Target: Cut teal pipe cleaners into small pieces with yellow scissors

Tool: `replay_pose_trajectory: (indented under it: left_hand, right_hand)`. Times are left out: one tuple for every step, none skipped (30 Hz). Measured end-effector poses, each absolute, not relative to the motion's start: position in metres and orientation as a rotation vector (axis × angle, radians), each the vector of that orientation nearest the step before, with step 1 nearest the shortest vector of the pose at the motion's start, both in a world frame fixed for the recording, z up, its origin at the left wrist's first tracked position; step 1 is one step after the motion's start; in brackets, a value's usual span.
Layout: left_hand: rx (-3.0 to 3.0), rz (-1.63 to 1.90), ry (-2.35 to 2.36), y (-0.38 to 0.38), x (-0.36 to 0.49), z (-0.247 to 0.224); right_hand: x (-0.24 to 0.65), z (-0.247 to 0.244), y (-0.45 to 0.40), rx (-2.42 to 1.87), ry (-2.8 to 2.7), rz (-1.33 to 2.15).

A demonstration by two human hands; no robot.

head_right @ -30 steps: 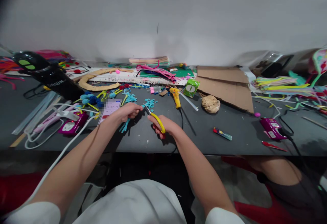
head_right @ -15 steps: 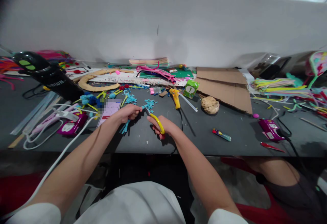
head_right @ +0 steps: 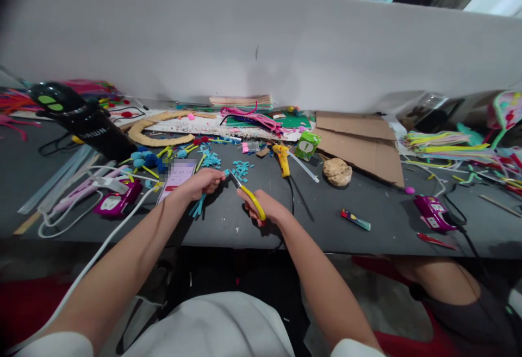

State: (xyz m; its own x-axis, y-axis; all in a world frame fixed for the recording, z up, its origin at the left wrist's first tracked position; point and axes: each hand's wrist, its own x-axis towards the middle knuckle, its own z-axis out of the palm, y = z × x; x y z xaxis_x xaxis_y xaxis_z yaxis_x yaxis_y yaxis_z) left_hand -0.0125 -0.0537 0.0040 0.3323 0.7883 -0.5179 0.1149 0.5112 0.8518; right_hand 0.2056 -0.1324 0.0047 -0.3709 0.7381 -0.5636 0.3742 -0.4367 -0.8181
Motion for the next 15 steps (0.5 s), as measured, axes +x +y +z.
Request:
replay_pose_trajectory:
  left_hand:
    - [0.977, 0.568, 1.164, -0.054, -0.014, 0.003]
    - [0.992, 0.591, 1.159, -0.054, -0.015, 0.001]
    - [1.006, 0.612, 1.158, -0.054, -0.015, -0.001]
    - [1.017, 0.632, 1.162, -0.054, -0.015, -0.003]
    - [1.023, 0.654, 1.171, -0.054, -0.015, -0.005]
    - [1.030, 0.678, 1.180, -0.054, -0.014, -0.007]
    - [1.033, 0.700, 1.189, -0.054, -0.013, -0.009]
    - [1.033, 0.717, 1.193, -0.053, -0.012, -0.010]
    - [1.031, 0.725, 1.194, -0.053, -0.011, -0.010]
    - [1.028, 0.731, 1.193, -0.054, -0.009, -0.010]
    - [1.023, 0.733, 1.190, -0.054, -0.008, -0.009]
    - [1.017, 0.736, 1.188, -0.054, -0.007, -0.008]
    - [1.013, 0.741, 1.184, -0.054, -0.006, -0.007]
    - [1.010, 0.743, 1.181, -0.054, -0.006, -0.007]
    - [1.007, 0.745, 1.180, -0.053, -0.005, -0.006]
  right_hand:
    - [0.208, 0.005, -0.134, -1.545, -1.447, 1.897]
    - [0.210, 0.005, -0.135, -1.533, -1.421, 1.909]
    - [0.212, 0.006, -0.136, -1.525, -1.409, 1.911]
    - [0.215, 0.007, -0.137, -1.517, -1.417, 1.913]
    - [0.217, 0.008, -0.138, -1.519, -1.433, 1.915]
    - [0.218, 0.008, -0.139, -1.525, -1.451, 1.912]
    - [0.219, 0.009, -0.139, -1.532, -1.471, 1.909]
    - [0.219, 0.010, -0.139, -1.541, -1.489, 1.901]
    - [0.219, 0.011, -0.139, -1.549, -1.506, 1.888]
    - [0.218, 0.012, -0.139, -1.554, -1.527, 1.873]
    - [0.217, 0.013, -0.139, -1.558, -1.549, 1.859]
    - [0.215, 0.014, -0.139, -1.563, -1.571, 1.848]
    - [0.214, 0.014, -0.140, -1.570, -1.590, 1.839]
    - [0.212, 0.015, -0.140, -1.576, -1.607, 1.835]
    - [0.211, 0.016, -0.140, -1.582, -1.616, 1.834]
